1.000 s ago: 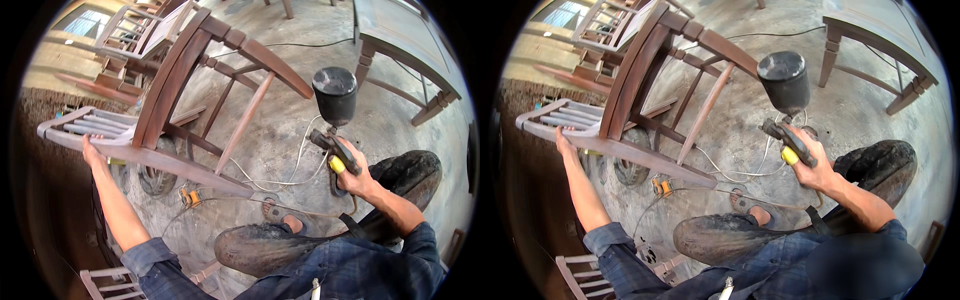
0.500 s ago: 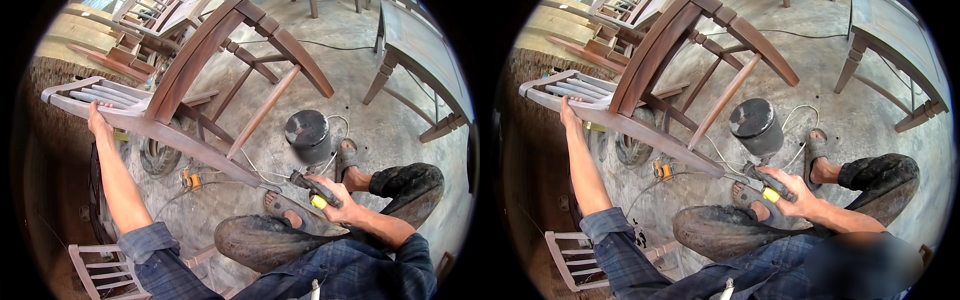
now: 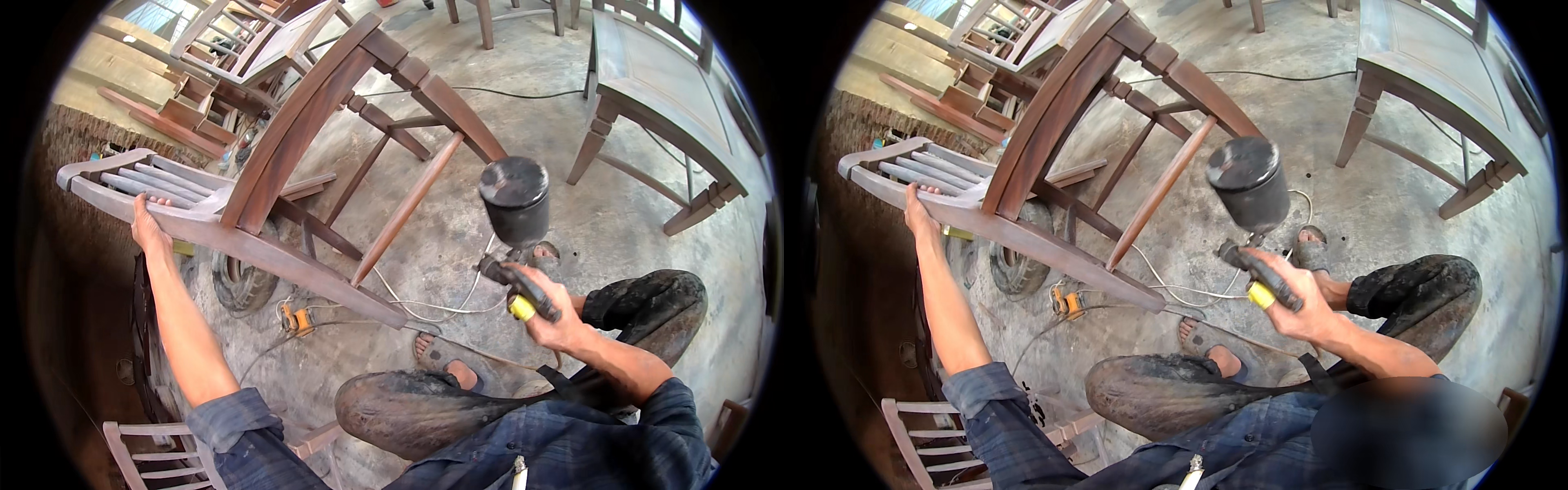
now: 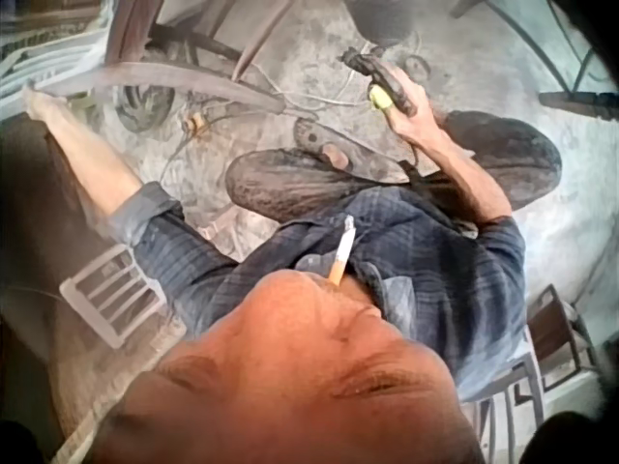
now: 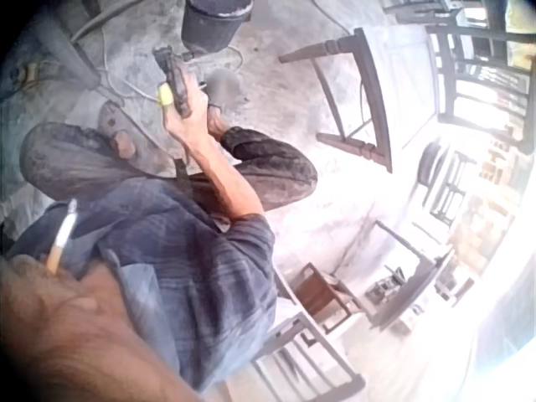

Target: The person uses a spray gun to apply a coat of paint to a wooden chair. They hold the chair with one hand and maneuver the spray gun with the other, covering the legs, seat, and backrest.

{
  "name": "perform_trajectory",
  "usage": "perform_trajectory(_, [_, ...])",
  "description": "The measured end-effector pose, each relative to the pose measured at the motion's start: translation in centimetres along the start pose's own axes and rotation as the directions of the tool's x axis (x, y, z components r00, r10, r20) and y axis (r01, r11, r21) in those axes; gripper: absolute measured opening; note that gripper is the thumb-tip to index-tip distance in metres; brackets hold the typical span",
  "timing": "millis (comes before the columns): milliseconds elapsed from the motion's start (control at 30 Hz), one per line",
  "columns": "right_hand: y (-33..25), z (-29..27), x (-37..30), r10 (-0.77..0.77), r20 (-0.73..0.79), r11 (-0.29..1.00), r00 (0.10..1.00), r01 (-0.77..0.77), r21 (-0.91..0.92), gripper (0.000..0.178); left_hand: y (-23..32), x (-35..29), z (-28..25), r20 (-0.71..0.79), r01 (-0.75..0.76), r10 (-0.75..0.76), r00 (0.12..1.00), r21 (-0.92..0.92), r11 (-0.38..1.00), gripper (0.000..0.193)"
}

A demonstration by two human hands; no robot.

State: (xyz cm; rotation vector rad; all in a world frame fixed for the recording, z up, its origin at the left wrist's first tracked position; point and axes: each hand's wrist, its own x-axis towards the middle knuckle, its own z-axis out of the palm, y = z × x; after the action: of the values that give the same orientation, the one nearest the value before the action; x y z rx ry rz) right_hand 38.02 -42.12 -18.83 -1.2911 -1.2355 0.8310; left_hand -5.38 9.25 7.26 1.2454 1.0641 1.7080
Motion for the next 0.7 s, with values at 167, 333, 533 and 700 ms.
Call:
perform_trajectory(167, [0.5,-2.6,0.9,-0.170,-0.181,0.978,0.969,0.144,-0.151,0.050,-0.1,-0.2,-0.1,0.022,-0.002,0.002,1.000,-0.006,1.000,0.025])
perform_trajectory(333, [-0.3,-4.1,1.9,-0.061,-0.264,0.992,0.963,0.029,-0.124,0.049,0.0,-0.2,-0.4,-0.010,-0.011,0.011,1.000,0.006,1.000,0.024])
perform_trajectory(533, [-0.5,-4.4,3.2,-0.008,-0.296,0.990,0.955,-0.033,-0.134,0.049,-0.4,-1.5,0.4,-0.019,-0.013,0.013,1.000,0.001,1.000,0.024])
perform_trajectory(700, [-1.2,-2.6,1.6,0.091,-0.180,0.993,0.979,-0.102,-0.055,0.049,-0.1,-2.2,1.7,-0.017,-0.024,0.024,1.000,0.011,1.000,0.022])
